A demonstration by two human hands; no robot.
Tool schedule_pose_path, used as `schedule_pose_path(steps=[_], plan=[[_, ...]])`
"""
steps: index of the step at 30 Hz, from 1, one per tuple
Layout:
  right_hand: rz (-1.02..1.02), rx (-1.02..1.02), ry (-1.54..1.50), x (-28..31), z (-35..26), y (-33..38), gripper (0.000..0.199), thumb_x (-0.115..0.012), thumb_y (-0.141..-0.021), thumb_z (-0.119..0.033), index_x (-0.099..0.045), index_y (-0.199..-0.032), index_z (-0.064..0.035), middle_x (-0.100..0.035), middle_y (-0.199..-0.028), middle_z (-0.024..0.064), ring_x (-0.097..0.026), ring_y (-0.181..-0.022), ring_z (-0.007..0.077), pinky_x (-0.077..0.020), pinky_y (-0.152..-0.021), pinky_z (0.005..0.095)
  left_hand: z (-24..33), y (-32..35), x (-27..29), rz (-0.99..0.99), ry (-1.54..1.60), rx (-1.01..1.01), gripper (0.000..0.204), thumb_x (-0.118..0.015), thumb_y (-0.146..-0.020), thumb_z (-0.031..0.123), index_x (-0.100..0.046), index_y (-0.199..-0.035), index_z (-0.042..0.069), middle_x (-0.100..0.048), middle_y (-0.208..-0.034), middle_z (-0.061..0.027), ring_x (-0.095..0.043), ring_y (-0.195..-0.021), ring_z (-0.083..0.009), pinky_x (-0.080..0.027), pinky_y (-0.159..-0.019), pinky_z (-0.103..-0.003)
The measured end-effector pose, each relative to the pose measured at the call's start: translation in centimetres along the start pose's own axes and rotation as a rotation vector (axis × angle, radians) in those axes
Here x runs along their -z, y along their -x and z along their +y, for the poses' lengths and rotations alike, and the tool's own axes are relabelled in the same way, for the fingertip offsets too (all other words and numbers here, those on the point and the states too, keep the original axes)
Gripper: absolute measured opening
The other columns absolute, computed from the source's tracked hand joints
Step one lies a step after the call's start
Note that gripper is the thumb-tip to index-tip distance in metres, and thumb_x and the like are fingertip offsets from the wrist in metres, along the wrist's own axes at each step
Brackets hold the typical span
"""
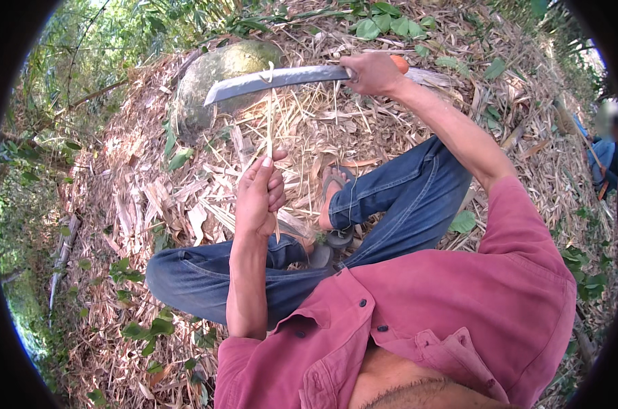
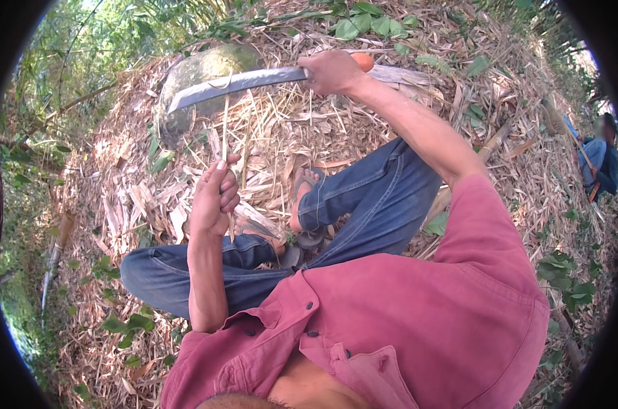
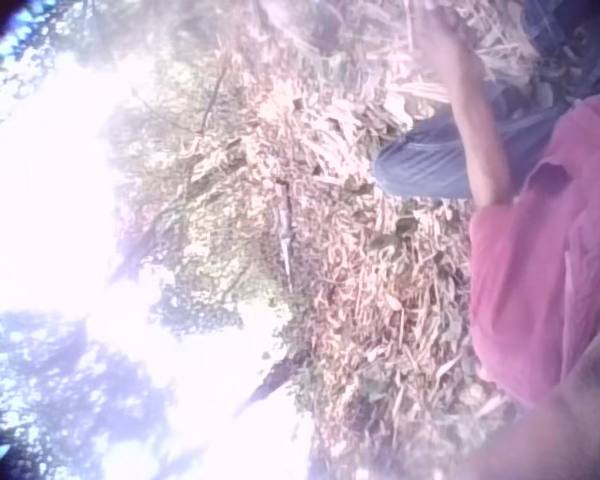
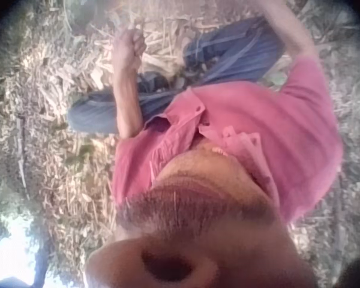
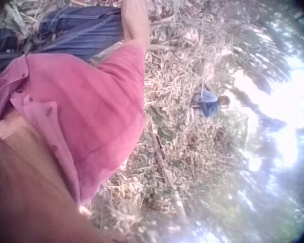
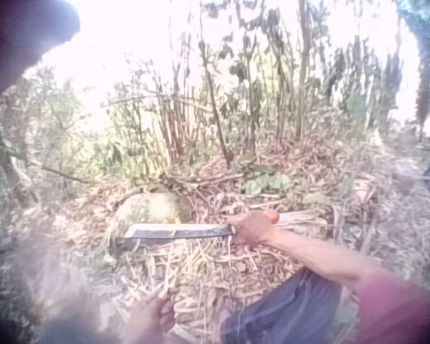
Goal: The person sits on the ground and uses a large knife to sharpen thin wooden sticks. They hold the stick in one hand and repeatedly scrape the blade against the wood to create a pointed tip, occasionally adjusting their grip and the stick's position.
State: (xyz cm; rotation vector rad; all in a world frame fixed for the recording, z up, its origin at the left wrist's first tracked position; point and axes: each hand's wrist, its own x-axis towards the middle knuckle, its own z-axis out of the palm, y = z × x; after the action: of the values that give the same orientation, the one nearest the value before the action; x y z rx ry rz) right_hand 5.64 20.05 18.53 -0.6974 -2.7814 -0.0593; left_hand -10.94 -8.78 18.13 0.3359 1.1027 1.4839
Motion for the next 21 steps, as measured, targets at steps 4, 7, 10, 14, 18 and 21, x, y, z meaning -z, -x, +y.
schedule_pose_path(steps=[4,7,10,14,18,21], plan=[[-0.026,-0.012,0.08,-0.2,1.3,-0.7,0.023,-0.066,-0.069,-0.021,-0.056,-0.086,-0.01,-0.061,-0.066,0.011,-0.063,-0.065,0.0315,-0.048,-0.057,0.0441,-0.2,-0.6,0.5,-0.009,-0.021,0.006,0.026,-0.042,-0.098,0.017,-0.053,-0.114,-0.001,-0.033,-0.06,0.0063,-0.027,-0.044,-0.0009,-0.022,-0.037,-0.017],[-0.077,-0.031,0.039,-1.5,1.4,-0.7,0.023,-0.064,-0.074,-0.026,-0.059,-0.091,-0.0113,-0.063,-0.067,0.0119,-0.065,-0.065,0.0296,-0.0509,-0.06,0.0435,-0.3,-1.2,0.8,-0.002,-0.013,0.0,0.027,-0.043,-0.098,0.019,-0.052,-0.114,-0.001,-0.033,-0.061,0.0064,-0.027,-0.044,-0.001,-0.022,-0.037,-0.017],[-0.071,-0.025,0.002,-1.3,-0.9,-1.1,0.019,-0.063,-0.073,-0.024,-0.059,-0.086,-0.011,-0.063,-0.068,0.0112,-0.064,-0.062,0.0287,-0.0515,-0.059,0.0431,-0.4,-1.4,1.7,0.03,-0.013,-0.002,0.027,-0.042,-0.098,0.018,-0.052,-0.115,-0.001,-0.033,-0.061,0.0061,-0.027,-0.043,-0.0011,-0.022,-0.036,-0.017],[-0.037,0.046,0.001,-0.6,-2.7,-0.8,0.015,-0.059,-0.073,-0.018,-0.059,-0.085,-0.0099,-0.064,-0.069,0.0109,-0.064,-0.06,0.0272,-0.0515,-0.054,0.042,-0.4,-0.7,1.6,0.0,0.024,0.021,0.027,-0.04,-0.099,0.018,-0.052,-0.115,-0.001,-0.033,-0.06,0.0058,-0.027,-0.042,-0.0012,-0.022,-0.035,-0.017],[-0.093,-0.192,-0.001,-0.8,0.7,-2.0,0.015,-0.055,-0.076,-0.016,-0.061,-0.088,-0.0101,-0.063,-0.067,0.0118,-0.063,-0.056,0.0235,-0.0506,-0.049,0.0385,-0.7,-0.2,1.7,-0.023,0.016,0.007,0.027,-0.042,-0.099,0.019,-0.052,-0.114,-0.001,-0.033,-0.059,0.006,-0.028,-0.042,-0.0013,-0.023,-0.035,-0.017],[-0.108,-0.377,-0.125,0.3,1.7,-1.3,0.014,-0.055,-0.081,-0.02,-0.061,-0.088,-0.0097,-0.064,-0.068,0.0093,-0.06,-0.051,0.0176,-0.0487,-0.045,0.0339,-0.7,-1.1,2.1,0.023,0.0,0.015,0.025,-0.043,-0.098,0.019,-0.052,-0.112,0.001,-0.034,-0.059,0.0061,-0.028,-0.042,-0.0014,-0.023,-0.035,-0.017]])
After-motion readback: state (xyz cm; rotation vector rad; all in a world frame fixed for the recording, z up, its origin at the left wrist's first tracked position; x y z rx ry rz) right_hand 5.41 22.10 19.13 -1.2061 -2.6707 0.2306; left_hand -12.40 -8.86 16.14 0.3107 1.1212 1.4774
